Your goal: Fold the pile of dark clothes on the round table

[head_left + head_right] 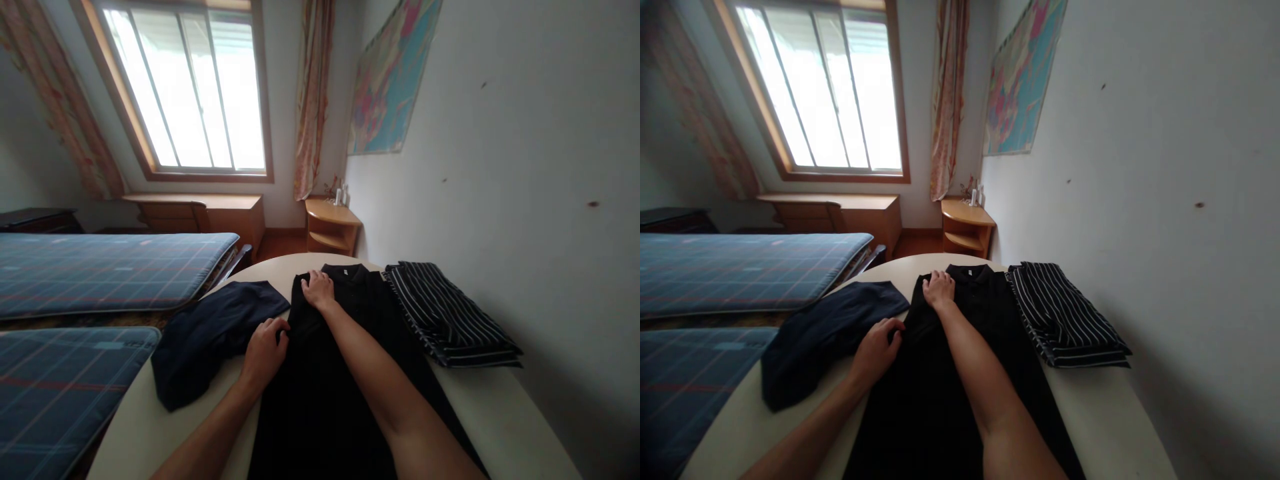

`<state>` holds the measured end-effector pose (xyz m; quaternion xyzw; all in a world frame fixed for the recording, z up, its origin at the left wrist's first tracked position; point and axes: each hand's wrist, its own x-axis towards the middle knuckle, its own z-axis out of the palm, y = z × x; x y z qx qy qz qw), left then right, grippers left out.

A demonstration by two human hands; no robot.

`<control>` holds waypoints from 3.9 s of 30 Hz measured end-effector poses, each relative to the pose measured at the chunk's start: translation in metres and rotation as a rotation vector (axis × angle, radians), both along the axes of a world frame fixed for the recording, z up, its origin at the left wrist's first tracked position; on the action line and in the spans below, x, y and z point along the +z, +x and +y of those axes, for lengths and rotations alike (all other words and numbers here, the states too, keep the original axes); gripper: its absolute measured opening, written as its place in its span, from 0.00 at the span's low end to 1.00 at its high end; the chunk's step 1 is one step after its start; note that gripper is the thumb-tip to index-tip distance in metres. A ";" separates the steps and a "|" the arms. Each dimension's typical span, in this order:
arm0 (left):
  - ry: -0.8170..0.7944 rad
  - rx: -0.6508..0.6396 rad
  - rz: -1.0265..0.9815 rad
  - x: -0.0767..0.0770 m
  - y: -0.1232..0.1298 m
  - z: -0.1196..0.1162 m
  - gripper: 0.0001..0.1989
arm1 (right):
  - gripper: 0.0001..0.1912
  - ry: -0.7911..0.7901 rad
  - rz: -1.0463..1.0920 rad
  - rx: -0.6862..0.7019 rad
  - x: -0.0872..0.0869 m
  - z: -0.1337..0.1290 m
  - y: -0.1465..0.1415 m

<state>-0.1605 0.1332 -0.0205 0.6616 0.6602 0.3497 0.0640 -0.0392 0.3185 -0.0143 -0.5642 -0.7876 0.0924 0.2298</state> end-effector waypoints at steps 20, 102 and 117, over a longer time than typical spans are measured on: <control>-0.031 0.066 -0.064 -0.001 0.002 0.002 0.05 | 0.33 -0.039 -0.195 0.092 0.008 0.008 0.024; -0.279 -0.455 0.262 0.005 0.091 0.021 0.31 | 0.33 -0.241 -0.223 0.123 0.008 -0.141 0.154; -0.607 -0.434 0.299 0.076 0.037 -0.118 0.28 | 0.29 -0.193 -0.247 0.251 0.014 -0.168 0.168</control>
